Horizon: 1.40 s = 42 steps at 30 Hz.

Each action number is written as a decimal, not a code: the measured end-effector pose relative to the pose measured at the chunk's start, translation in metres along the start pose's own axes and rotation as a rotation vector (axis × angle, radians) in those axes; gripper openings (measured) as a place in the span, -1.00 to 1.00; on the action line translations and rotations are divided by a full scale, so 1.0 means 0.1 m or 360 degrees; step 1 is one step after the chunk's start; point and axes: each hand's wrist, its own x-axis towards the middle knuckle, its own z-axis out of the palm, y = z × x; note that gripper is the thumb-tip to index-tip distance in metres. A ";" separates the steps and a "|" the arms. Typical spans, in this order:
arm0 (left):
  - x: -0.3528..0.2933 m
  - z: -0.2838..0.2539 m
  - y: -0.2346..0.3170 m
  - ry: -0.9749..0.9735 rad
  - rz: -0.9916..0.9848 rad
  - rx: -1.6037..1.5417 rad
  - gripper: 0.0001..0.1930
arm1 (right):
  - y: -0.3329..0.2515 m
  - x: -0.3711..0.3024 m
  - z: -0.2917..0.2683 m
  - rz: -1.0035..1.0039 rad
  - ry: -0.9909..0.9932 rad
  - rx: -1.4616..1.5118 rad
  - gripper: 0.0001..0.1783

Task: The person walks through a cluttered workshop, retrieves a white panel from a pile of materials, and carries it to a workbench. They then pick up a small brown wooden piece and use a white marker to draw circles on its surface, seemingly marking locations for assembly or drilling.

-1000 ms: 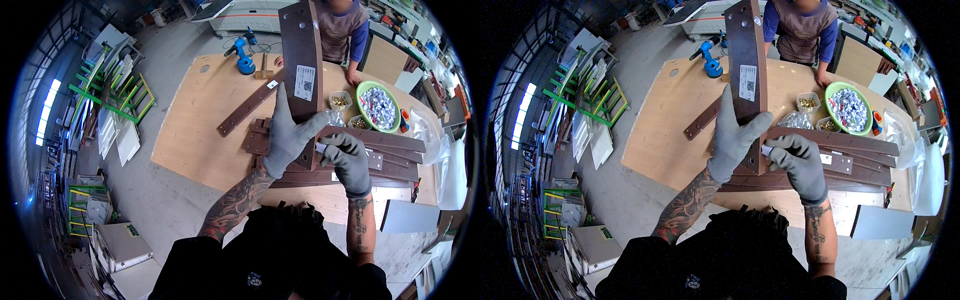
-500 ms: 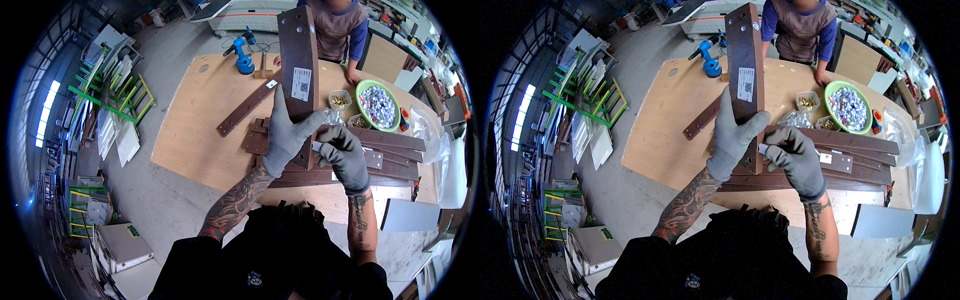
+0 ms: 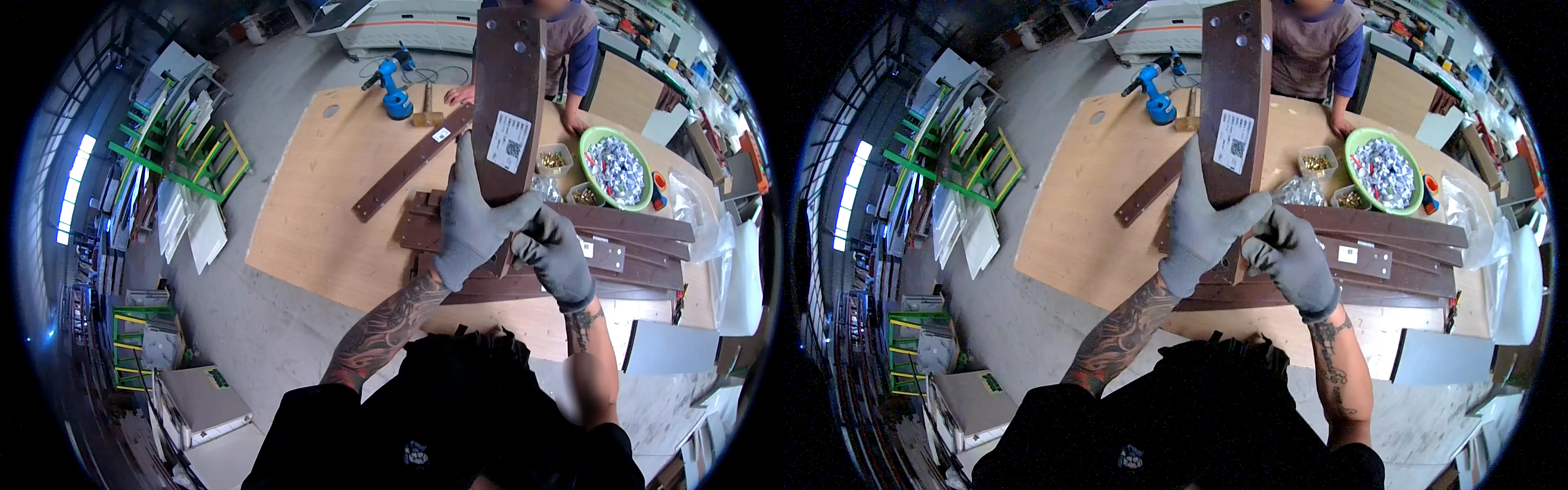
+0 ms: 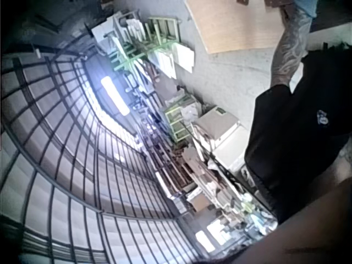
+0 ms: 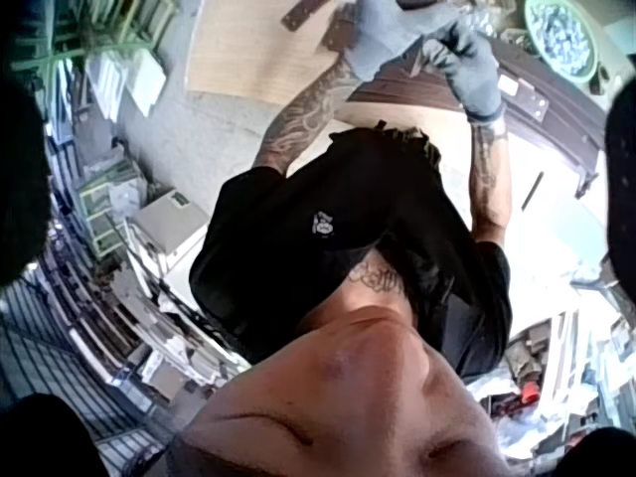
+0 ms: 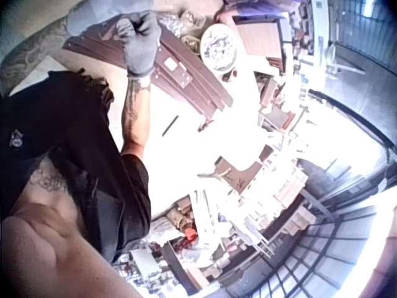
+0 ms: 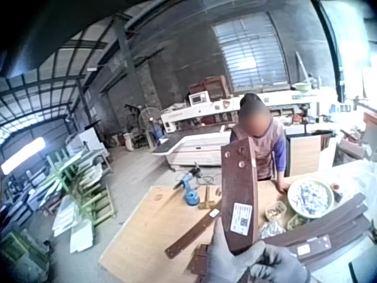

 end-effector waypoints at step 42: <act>0.74 1.18 -0.77 0.0044 -0.0900 -0.0380 -0.53 | 3.20 1.05 -5.69 0.0215 0.0876 -0.1728 -0.52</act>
